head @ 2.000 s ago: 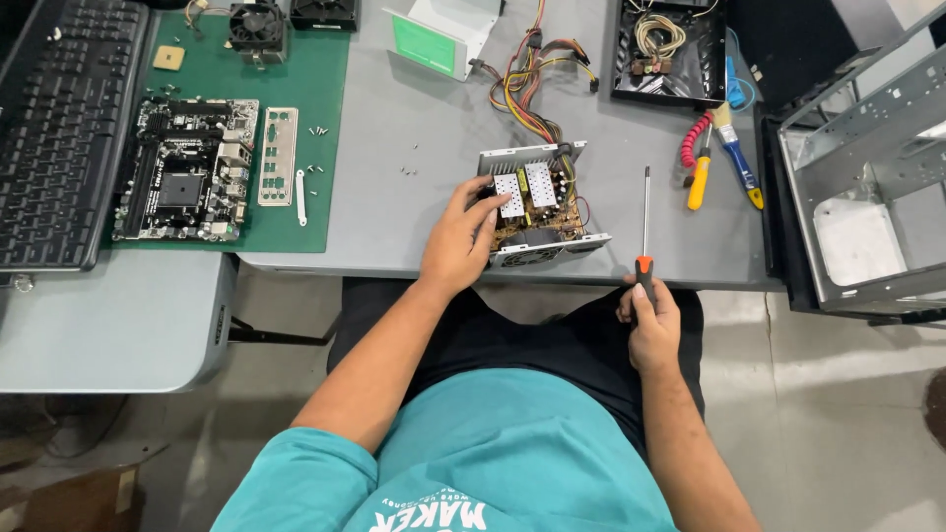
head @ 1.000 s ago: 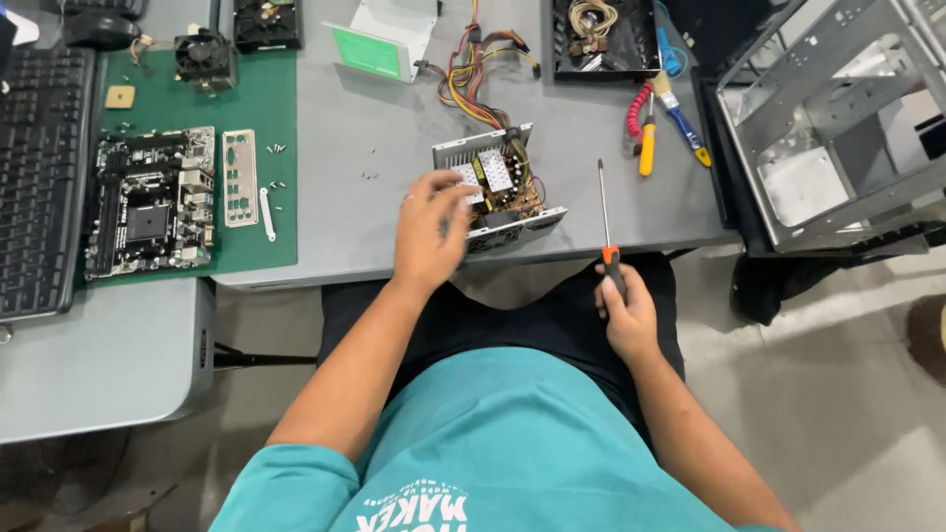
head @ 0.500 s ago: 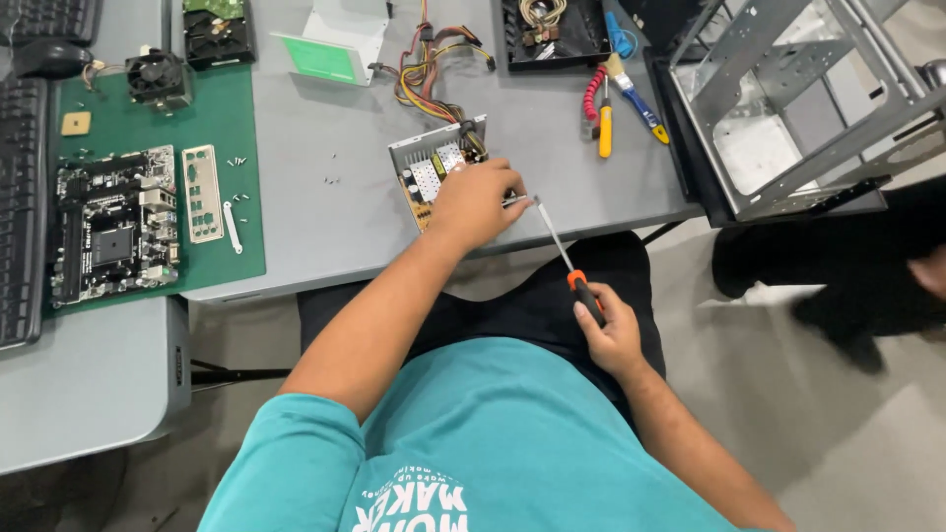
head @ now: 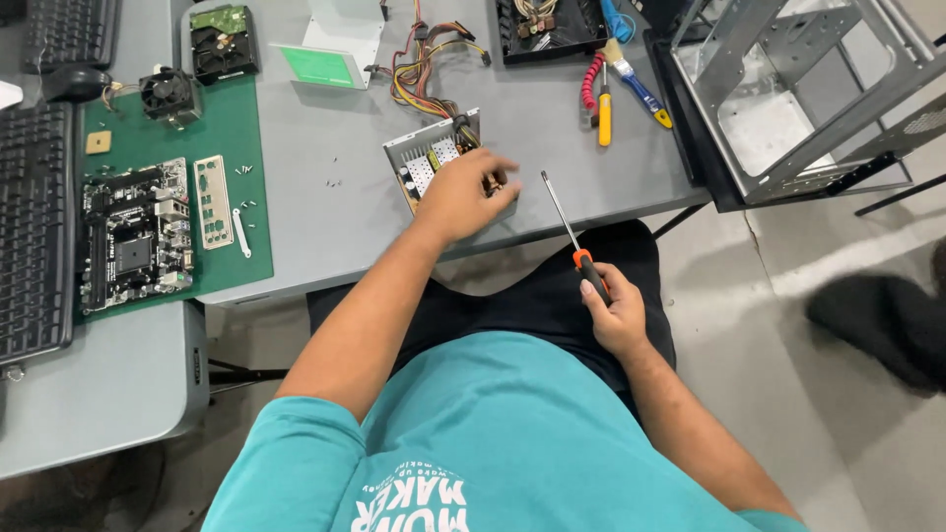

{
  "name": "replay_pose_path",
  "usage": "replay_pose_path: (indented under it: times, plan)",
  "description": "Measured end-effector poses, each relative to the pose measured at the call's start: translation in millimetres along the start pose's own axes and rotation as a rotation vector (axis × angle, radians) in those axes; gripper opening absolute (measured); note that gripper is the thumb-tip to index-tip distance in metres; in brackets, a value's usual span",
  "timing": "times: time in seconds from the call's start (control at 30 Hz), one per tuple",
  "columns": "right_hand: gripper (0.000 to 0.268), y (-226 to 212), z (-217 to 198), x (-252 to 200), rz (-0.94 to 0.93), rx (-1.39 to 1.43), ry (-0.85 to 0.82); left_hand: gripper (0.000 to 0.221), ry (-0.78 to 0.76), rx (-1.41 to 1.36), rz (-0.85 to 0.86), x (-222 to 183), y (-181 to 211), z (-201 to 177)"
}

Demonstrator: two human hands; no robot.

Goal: Disassembling a computer power supply unit by removing screws and opening the metal casing to access internal components.

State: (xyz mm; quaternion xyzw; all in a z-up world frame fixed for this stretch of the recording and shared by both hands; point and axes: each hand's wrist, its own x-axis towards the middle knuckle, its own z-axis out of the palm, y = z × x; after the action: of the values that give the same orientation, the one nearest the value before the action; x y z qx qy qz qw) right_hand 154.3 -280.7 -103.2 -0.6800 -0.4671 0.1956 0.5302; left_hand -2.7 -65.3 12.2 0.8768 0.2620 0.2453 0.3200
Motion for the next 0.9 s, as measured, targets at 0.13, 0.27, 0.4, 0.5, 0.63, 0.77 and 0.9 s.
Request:
replay_pose_path:
  times: [0.13, 0.27, 0.4, 0.5, 0.63, 0.77, 0.9]
  plan:
    - [0.019, -4.3, -0.9, 0.5, -0.019, -0.007, -0.008, 0.017, -0.119, 0.182, 0.026, 2.5, 7.0, -3.3]
    - [0.018, -5.1, 0.0, 1.5, -0.014, 0.016, 0.004, 0.015, -0.125, 0.199, 0.001, 4.7, 8.0, -3.4]
    - [0.019, -13.0, -0.1, 3.6, -0.013, 0.022, 0.012, 0.015, -0.146, 0.169, -0.004, 6.1, 2.8, 0.5]
    - [0.018, -12.2, -1.0, 3.9, -0.005, 0.028, 0.011, 0.016, -0.167, 0.104, 0.019, 5.4, -4.8, 1.0]
    - [0.018, -15.0, 0.3, 4.5, 0.000, 0.019, 0.023, 0.017, -0.191, 0.105, 0.038, 5.4, 0.1, -6.7]
    - [0.024, -17.1, 3.3, 3.9, 0.017, -0.059, 0.040, 0.016, -0.244, 0.212, 0.014, 4.5, 11.0, -12.7]
    - [0.038, -40.0, 14.7, 4.4, -0.020, -0.232, 0.112, 0.018, -0.264, 0.267, -0.009, 6.0, 11.1, -10.4]
